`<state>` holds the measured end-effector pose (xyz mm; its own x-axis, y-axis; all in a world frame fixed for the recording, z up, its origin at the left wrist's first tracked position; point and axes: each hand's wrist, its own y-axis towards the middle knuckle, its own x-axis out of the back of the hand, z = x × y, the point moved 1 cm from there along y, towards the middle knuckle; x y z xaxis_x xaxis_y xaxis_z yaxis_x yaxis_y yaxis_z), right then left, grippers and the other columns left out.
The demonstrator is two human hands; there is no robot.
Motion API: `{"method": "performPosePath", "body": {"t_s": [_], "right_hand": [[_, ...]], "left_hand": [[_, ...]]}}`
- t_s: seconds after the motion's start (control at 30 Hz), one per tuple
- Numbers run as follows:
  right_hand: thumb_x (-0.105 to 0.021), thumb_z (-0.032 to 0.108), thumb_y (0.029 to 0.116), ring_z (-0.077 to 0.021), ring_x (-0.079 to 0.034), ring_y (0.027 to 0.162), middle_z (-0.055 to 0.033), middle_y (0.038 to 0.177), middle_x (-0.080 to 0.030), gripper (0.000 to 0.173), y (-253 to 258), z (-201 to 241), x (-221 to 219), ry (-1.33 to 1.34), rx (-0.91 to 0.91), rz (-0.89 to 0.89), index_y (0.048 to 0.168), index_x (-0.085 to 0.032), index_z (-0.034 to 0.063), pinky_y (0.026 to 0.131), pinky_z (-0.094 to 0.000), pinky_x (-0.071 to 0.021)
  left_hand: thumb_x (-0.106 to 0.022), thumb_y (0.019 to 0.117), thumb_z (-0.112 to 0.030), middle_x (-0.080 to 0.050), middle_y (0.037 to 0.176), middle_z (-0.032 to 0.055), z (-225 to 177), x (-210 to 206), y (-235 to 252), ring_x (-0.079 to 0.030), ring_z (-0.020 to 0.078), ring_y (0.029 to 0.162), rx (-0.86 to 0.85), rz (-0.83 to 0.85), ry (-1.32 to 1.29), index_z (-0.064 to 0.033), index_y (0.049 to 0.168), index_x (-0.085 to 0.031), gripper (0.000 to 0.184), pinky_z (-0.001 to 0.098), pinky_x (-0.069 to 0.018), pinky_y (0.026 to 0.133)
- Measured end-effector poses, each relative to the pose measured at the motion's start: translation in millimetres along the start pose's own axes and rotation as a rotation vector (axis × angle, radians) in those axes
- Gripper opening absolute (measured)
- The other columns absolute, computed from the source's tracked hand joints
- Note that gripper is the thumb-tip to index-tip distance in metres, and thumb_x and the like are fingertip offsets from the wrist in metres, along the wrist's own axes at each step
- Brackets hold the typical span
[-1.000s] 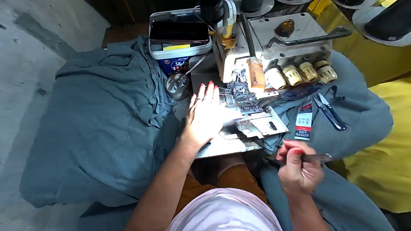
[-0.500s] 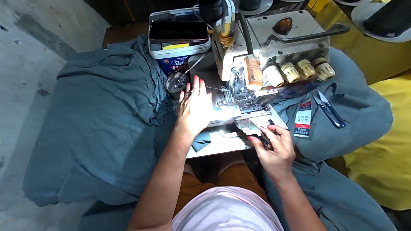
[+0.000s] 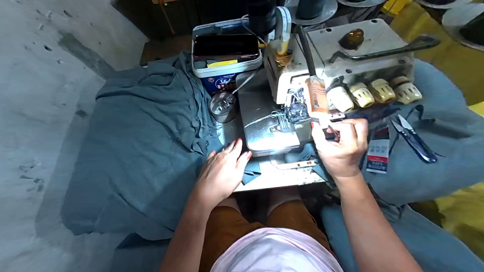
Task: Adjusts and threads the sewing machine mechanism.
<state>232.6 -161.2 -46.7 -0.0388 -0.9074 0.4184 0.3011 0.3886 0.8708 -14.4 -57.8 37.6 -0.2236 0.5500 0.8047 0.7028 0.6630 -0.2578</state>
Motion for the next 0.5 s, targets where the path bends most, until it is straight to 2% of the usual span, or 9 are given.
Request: {"method": "performPosePath", "body": {"t_s": [0.03, 0.07, 0.1, 0.13, 0.2, 0.27, 0.37, 0.43, 0.5], "right_hand": [[-0.077, 0.012, 0.0884, -0.0281, -0.062, 0.077, -0.023, 0.084, -0.059, 0.027, 2.5, -1.1, -5.7, 0.014, -0.009, -0.002, 0.078, -0.062, -0.0071, 0.069, -0.032, -0.0515], [-0.078, 0.011, 0.0881, -0.027, -0.063, 0.076, -0.0221, 0.082, -0.06, 0.027, 4.1, -0.6, -10.4, 0.043, -0.03, -0.002, 0.076, -0.062, -0.0067, 0.069, -0.0319, -0.0518], [-0.078, 0.01, 0.088, -0.024, -0.062, 0.075, -0.0209, 0.081, -0.061, 0.028, 4.3, 2.2, -12.2, 0.087, -0.062, 0.012, 0.074, -0.061, -0.0065, 0.069, -0.0293, -0.0509], [-0.079, 0.011, 0.0883, -0.0186, -0.061, 0.076, -0.0189, 0.082, -0.061, 0.028, 3.4, 6.9, -10.1, 0.15, -0.104, 0.042, 0.074, -0.061, -0.0061, 0.069, -0.0246, -0.0498], [-0.077, 0.009, 0.089, -0.0043, -0.057, 0.074, -0.0131, 0.085, -0.063, 0.02, -1.4, 13.3, 2.7, 0.307, -0.209, 0.097, 0.083, -0.067, -0.0074, 0.068, -0.014, -0.0472], [-0.069, 0.008, 0.0935, 0.0037, -0.054, 0.074, -0.0082, 0.087, -0.063, 0.017, -3.2, 14.8, 21.9, 0.385, -0.262, 0.092, 0.089, -0.068, -0.0086, 0.068, -0.0089, -0.0448], [-0.064, 0.008, 0.0974, 0.0056, -0.058, 0.082, -0.0074, 0.086, -0.065, 0.02, -5.0, 11.3, 55.2, 0.355, -0.241, 0.083, 0.089, -0.067, -0.0102, 0.075, -0.0076, -0.0471], [-0.063, 0.008, 0.0974, 0.0079, -0.057, 0.081, -0.0056, 0.084, -0.063, 0.022, -7.5, 5.0, 75.5, 0.331, -0.266, 0.089, 0.088, -0.066, -0.0113, 0.075, -0.0063, -0.0466], [-0.063, 0.007, 0.0962, 0.0118, -0.052, 0.075, 0.0011, 0.081, -0.06, 0.019, -11.8, -4.8, 90.8, 0.331, -0.345, 0.083, 0.086, -0.065, -0.0092, 0.069, -0.0048, -0.0436]], "left_hand": [[-0.045, 0.1083, -0.03, -0.07, 0.127, 0.0196, 17.8, -3.5, -10.0, -0.067, 0.0353, 0.119, -0.055, -0.107, -0.017, -0.0031, 0.136, -0.066, 0.043, 0.0551, -0.0481, 0.102], [-0.049, 0.1066, -0.03, -0.076, 0.106, 0.014, 39.7, -7.3, -16.7, -0.074, 0.0296, 0.098, -0.086, -0.238, -0.017, -0.0066, 0.123, -0.074, 0.038, 0.0522, -0.0568, 0.087], [-0.051, 0.1063, -0.026, -0.076, 0.092, 0.0109, 57.0, -5.5, -21.0, -0.074, 0.0267, 0.084, -0.077, -0.329, -0.026, -0.0077, 0.112, -0.077, 0.032, 0.0505, -0.059, 0.077], [-0.051, 0.1063, -0.021, -0.075, 0.088, 0.0109, 67.9, -0.1, -21.7, -0.073, 0.0268, 0.079, -0.043, -0.394, -0.036, -0.0065, 0.109, -0.075, 0.028, 0.051, -0.0592, 0.074], [-0.05, 0.1059, -0.009, -0.072, 0.097, 0.016, 72.6, 12.8, -5.9, -0.071, 0.03, 0.084, -0.009, -0.527, -0.062, -0.0018, 0.116, -0.071, 0.024, 0.0519, -0.0575, 0.077], [-0.048, 0.1024, 0.0, -0.067, 0.117, 0.0241, 68.9, 23.8, 31.9, -0.067, 0.0371, 0.105, -0.088, -0.586, -0.112, 0.0037, 0.125, -0.065, 0.029, 0.0534, -0.0529, 0.091], [-0.059, 0.1011, -0.007, -0.054, 0.14, 0.0304, 57.3, 34.3, 96.7, -0.056, 0.0443, 0.125, -0.113, -0.442, -0.135, 0.0048, 0.141, -0.055, 0.042, 0.0568, -0.0456, 0.104], [-0.062, 0.1033, -0.021, -0.055, 0.141, 0.0294, 55.1, 35.9, 129.4, -0.055, 0.0458, 0.129, -0.044, -0.291, -0.034, 0.001, 0.147, -0.051, 0.05, 0.063, -0.0418, 0.107], [-0.053, 0.107, -0.021, -0.064, 0.127, 0.0297, 59.1, 37.9, 146.3, -0.06, 0.0477, 0.121, -0.001, -0.205, 0.062, 0.003, 0.136, -0.06, 0.038, 0.0685, -0.0416, 0.102]]}}
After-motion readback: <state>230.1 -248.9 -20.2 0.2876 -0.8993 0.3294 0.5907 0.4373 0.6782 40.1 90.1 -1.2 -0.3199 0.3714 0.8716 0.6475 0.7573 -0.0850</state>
